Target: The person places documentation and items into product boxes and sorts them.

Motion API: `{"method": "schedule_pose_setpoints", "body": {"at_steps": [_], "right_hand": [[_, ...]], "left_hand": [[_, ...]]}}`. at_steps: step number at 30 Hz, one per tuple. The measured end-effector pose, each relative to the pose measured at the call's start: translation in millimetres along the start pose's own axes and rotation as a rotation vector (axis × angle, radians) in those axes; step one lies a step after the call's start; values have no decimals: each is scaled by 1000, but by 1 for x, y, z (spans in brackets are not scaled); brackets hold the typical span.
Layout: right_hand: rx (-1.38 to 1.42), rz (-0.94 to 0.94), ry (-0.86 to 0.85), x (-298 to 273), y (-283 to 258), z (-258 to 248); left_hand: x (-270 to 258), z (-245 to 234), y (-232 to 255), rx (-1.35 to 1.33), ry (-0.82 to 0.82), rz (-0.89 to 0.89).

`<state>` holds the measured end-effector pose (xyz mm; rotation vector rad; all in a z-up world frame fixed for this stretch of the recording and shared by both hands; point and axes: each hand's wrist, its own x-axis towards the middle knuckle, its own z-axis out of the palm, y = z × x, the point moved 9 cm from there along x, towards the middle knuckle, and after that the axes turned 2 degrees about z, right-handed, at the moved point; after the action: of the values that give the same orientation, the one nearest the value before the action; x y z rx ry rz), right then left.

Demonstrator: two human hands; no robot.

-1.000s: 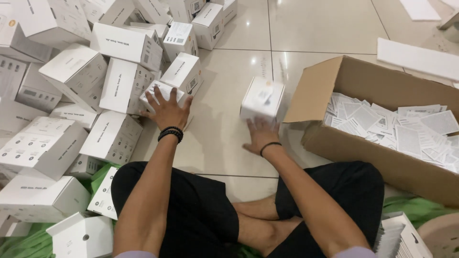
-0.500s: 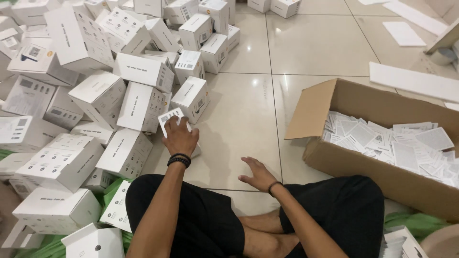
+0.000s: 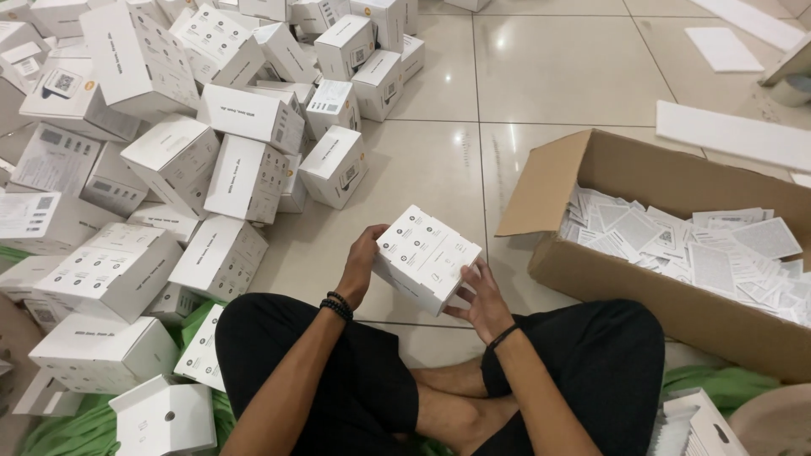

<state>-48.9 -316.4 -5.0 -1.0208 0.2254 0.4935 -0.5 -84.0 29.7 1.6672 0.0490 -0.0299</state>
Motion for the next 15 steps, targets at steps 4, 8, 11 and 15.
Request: {"method": "schedule_pose_setpoints", "body": {"at_steps": [4,8,11,15], "right_hand": [[-65,-62,67,-3,-10,-10],[-267,-304,70,0,-30,-28],[-434,-515,69,-5,-60,-28],[-1001,-801,331,-74,-153,37]], "left_hand": [[9,3,-29,-11,-36,-37],[17,-10,-65,283,16,-120],[19,-11,-81,246,7,-249],[14,-2,-79,-35,-50,-419]]}}
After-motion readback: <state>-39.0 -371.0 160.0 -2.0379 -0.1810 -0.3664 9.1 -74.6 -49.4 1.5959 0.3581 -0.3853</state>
